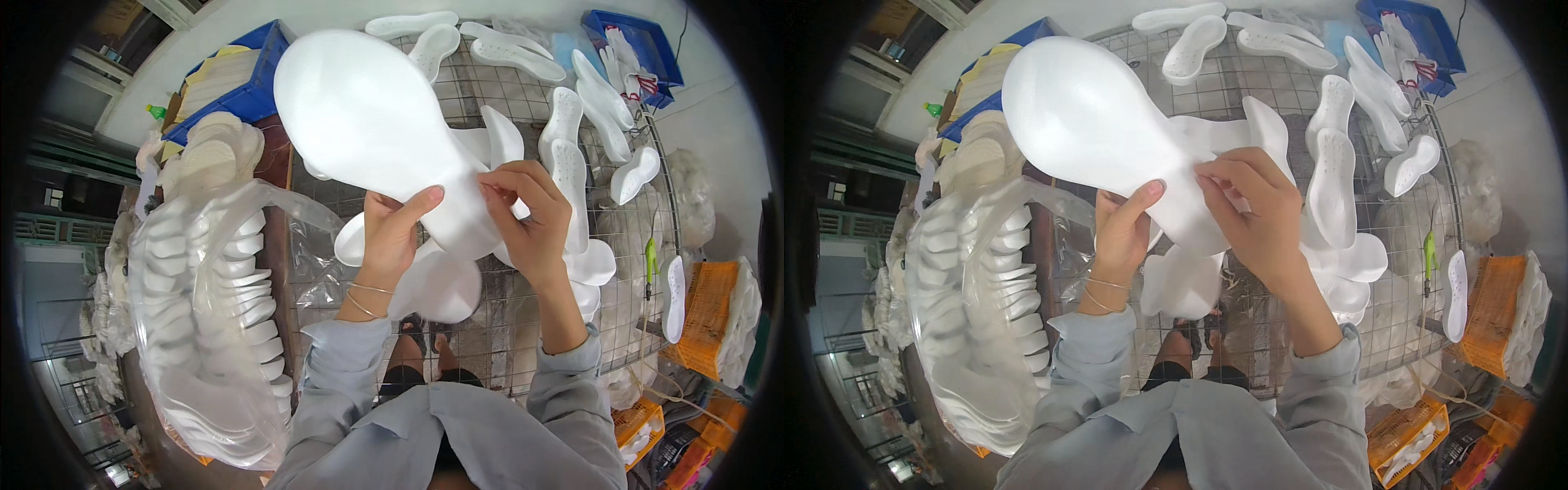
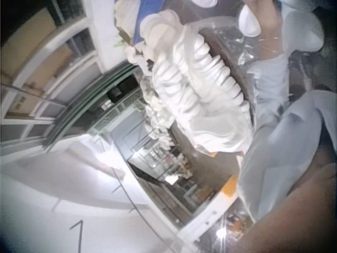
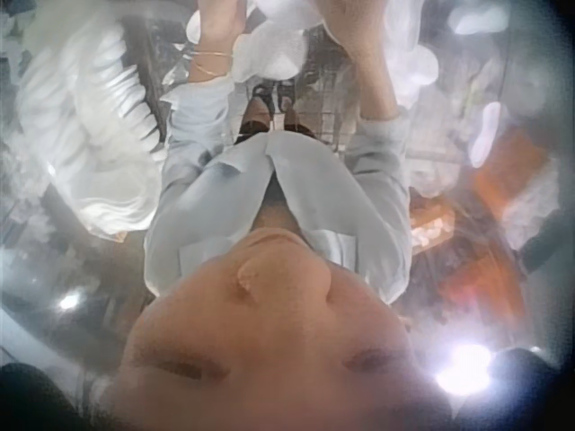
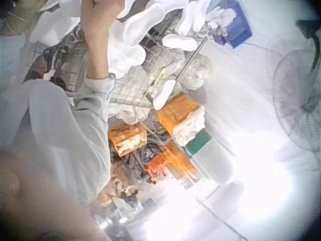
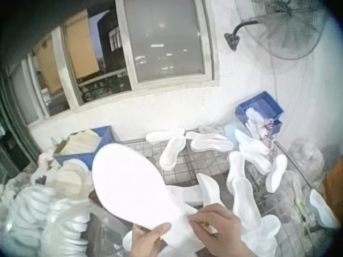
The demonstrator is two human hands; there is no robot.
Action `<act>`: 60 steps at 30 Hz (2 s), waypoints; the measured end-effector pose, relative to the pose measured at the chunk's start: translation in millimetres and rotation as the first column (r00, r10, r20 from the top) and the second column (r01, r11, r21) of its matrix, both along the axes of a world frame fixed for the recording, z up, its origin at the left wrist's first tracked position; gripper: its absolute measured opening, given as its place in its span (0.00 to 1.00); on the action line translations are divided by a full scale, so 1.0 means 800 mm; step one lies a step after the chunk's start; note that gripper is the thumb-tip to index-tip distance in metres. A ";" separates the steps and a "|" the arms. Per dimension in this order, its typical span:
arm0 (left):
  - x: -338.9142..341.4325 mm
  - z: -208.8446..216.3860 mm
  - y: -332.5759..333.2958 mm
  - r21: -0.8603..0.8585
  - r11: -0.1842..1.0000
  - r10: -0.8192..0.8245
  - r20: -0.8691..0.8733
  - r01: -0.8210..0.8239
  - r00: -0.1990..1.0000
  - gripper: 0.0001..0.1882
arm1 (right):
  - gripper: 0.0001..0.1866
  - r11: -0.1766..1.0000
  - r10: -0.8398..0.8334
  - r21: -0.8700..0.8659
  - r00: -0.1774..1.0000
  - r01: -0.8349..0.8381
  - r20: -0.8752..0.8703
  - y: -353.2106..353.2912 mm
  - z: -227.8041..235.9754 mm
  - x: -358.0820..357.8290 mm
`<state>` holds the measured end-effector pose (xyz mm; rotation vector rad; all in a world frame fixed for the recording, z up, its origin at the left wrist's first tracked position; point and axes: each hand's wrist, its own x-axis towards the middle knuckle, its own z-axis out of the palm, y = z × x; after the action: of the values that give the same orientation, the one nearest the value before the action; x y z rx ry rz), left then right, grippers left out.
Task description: The person picks white shoe insoles from a wire rack, inspects them by hand, and places them into a large plastic bag. They repeatedly gather insoles, check their surfaces, and pack them into the bag.
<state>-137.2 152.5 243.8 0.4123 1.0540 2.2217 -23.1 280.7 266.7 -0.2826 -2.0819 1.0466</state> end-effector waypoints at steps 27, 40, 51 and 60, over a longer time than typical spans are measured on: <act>0.021 -0.096 -0.194 -0.013 0.984 -0.180 0.052 0.180 0.982 0.46 | 0.33 0.943 0.029 0.255 0.815 -0.215 0.579 -0.051 -0.173 0.059; 0.078 -0.114 -0.280 -0.472 0.863 0.278 0.143 -0.181 0.950 0.36 | 0.23 0.952 0.145 0.104 0.721 -0.289 0.678 -0.155 -0.086 0.096; 0.114 -0.019 -0.239 -0.347 0.811 0.472 -0.086 -0.471 0.877 0.21 | 0.05 0.969 0.212 -0.174 0.956 -0.179 0.202 -0.247 -0.044 0.068; 0.125 -0.014 -0.244 -0.440 0.769 0.287 -0.410 -0.463 0.866 0.19 | 0.06 0.985 0.170 -0.028 0.919 -0.171 0.355 -0.243 -0.051 0.070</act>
<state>-37.3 -42.8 232.3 0.3357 2.0217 2.1038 32.8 86.3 225.7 -0.3126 -2.4709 1.1629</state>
